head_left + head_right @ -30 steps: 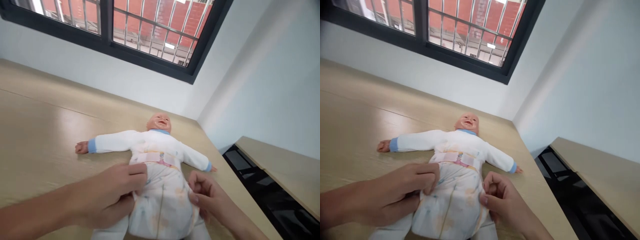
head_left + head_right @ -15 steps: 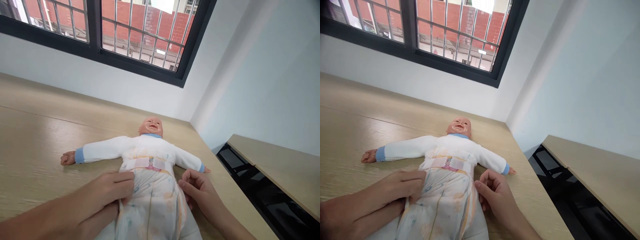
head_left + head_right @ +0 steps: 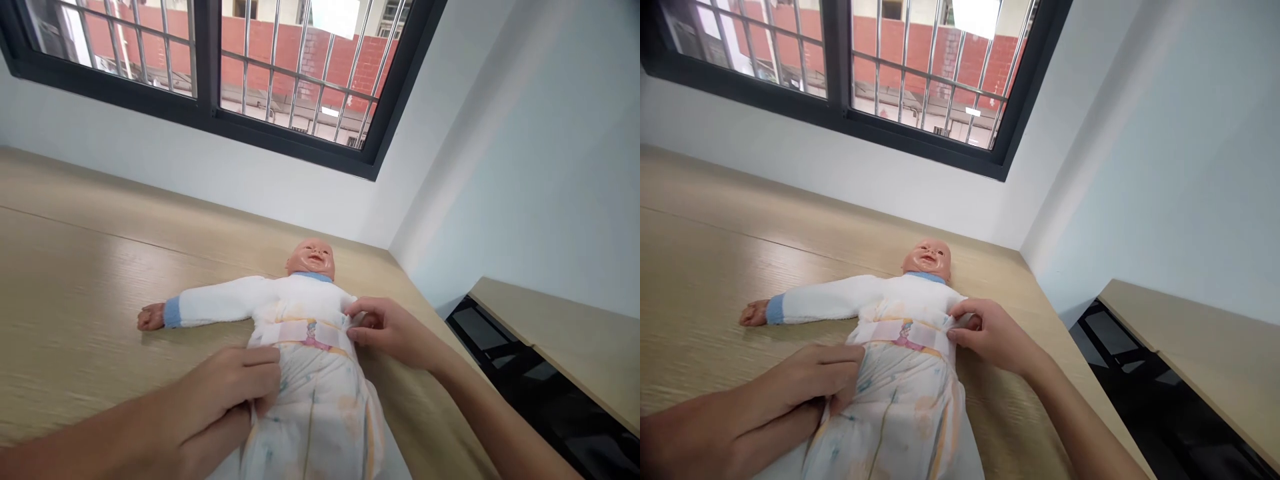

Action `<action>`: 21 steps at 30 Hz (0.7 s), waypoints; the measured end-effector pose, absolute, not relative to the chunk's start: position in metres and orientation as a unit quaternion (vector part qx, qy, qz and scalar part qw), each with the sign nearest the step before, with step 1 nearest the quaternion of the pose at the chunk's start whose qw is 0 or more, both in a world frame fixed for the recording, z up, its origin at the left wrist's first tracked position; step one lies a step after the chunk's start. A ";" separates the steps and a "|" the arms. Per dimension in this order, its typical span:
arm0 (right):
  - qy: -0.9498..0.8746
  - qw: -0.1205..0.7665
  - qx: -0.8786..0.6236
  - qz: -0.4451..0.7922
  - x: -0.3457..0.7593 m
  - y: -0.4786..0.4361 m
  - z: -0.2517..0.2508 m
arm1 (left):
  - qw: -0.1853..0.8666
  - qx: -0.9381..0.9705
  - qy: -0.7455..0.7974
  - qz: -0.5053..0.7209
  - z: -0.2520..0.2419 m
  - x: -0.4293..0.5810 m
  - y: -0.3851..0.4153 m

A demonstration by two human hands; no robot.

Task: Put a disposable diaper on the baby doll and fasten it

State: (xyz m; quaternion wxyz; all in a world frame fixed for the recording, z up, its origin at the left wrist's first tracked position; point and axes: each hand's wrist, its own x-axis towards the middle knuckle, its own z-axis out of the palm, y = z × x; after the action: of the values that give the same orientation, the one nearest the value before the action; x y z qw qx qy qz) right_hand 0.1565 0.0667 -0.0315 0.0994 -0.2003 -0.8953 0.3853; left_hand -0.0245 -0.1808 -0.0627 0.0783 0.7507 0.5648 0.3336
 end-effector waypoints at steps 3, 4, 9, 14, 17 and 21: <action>-0.888 0.071 -0.166 0.422 0.146 0.075 -0.031 | 0.087 0.746 0.568 0.336 -0.060 -0.023 -0.182; -0.874 0.079 -0.165 0.449 0.143 0.076 -0.037 | 0.089 0.746 0.567 0.338 -0.059 -0.022 -0.182; -0.809 0.186 -0.234 0.505 0.140 0.071 -0.075 | 0.106 0.738 0.556 0.367 -0.061 -0.021 -0.177; -0.792 0.303 -0.232 0.476 0.142 0.061 -0.085 | 0.118 0.727 0.560 0.378 -0.067 -0.021 -0.175; -0.816 0.314 -0.214 0.435 0.141 0.054 -0.077 | 0.109 0.727 0.552 0.394 -0.067 -0.019 -0.175; -0.847 0.299 -0.195 0.395 0.132 0.043 -0.065 | 0.136 0.719 0.556 0.394 -0.066 -0.017 -0.176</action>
State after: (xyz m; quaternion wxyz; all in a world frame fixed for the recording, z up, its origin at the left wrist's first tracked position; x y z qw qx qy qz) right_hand 0.1317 0.0429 -0.0649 0.2988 -0.1953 -0.8467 0.3946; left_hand -0.0170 -0.1759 -0.0657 0.1358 0.7194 0.5560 0.3935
